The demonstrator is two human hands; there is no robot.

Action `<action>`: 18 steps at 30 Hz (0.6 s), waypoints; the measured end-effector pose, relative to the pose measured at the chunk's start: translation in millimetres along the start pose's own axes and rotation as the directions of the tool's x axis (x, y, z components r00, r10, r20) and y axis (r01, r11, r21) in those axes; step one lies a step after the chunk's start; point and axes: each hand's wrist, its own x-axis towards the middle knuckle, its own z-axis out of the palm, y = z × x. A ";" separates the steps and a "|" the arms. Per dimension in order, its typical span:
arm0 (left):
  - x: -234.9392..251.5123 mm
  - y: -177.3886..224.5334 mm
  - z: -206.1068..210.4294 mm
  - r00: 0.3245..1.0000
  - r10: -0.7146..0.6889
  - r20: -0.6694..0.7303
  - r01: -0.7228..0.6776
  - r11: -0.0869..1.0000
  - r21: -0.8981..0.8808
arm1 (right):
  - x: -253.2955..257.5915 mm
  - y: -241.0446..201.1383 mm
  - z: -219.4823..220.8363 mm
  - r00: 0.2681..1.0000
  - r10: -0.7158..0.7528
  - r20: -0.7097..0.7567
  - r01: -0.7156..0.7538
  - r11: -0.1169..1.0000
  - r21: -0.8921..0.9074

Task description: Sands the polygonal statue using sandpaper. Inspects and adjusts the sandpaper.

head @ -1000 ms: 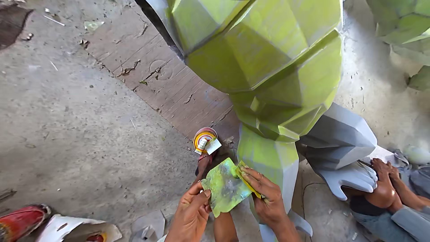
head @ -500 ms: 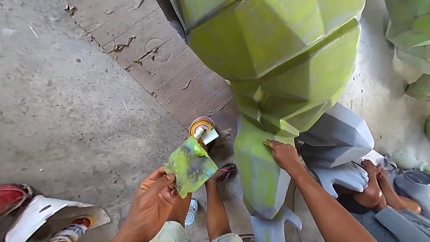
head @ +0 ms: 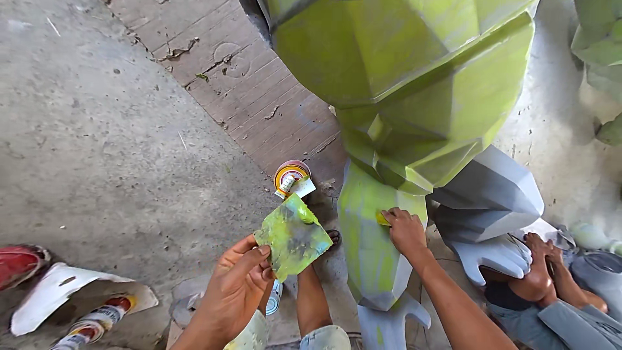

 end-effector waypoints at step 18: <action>-10.0 2.1 -3.8 1.000 0.017 -0.004 -0.017 1.000 0.012 | -58.2 13.9 28.5 0.993 -0.110 0.034 0.111 0.994 -0.024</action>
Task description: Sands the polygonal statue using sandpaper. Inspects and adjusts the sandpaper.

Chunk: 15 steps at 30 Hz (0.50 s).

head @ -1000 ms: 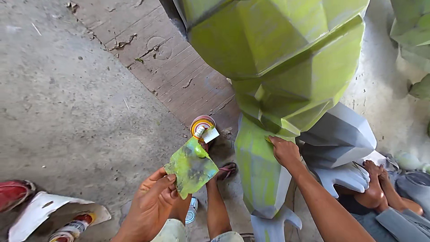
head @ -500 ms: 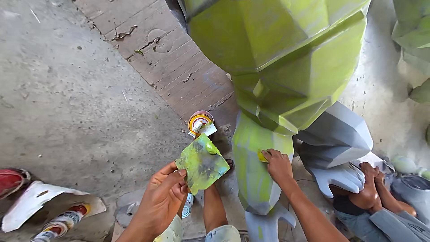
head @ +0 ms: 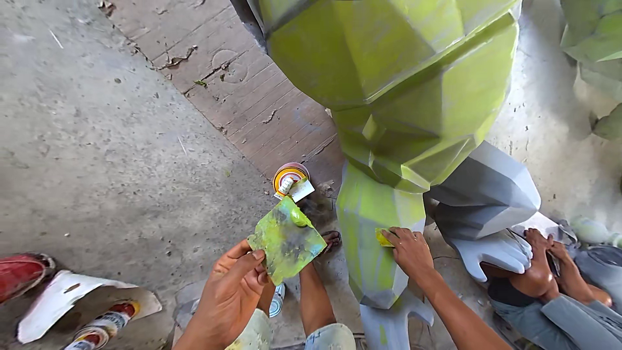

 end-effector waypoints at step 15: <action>2.5 -4.0 16.7 0.997 -0.061 0.040 0.057 0.992 0.109 | -7.6 52.2 9.6 0.984 -0.014 -0.175 0.050 0.978 0.202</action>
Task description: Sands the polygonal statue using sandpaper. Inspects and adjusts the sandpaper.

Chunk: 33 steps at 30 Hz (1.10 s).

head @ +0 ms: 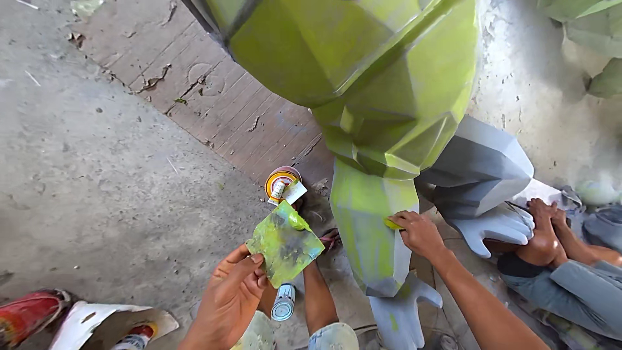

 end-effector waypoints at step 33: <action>-14.2 -152.5 190.3 -0.121 -0.992 0.039 -0.767 0.118 0.631 | -212.9 -302.5 99.8 -0.106 0.846 0.522 0.779 -0.256 0.572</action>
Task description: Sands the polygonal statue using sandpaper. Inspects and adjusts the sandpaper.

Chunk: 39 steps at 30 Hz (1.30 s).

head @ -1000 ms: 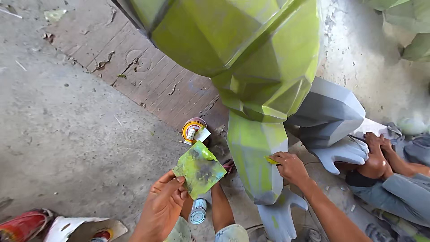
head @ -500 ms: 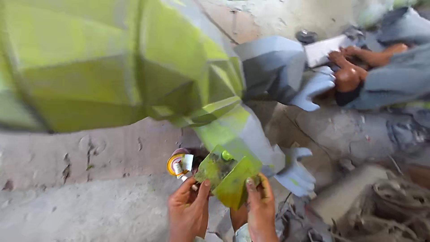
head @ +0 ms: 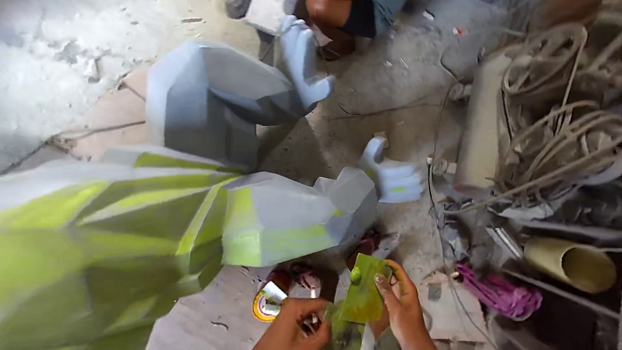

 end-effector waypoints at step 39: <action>319.0 -114.3 -52.1 0.580 0.265 -0.770 0.015 0.942 0.335 | 259.1 171.0 -53.7 0.984 0.084 -0.155 -0.150 0.860 -0.488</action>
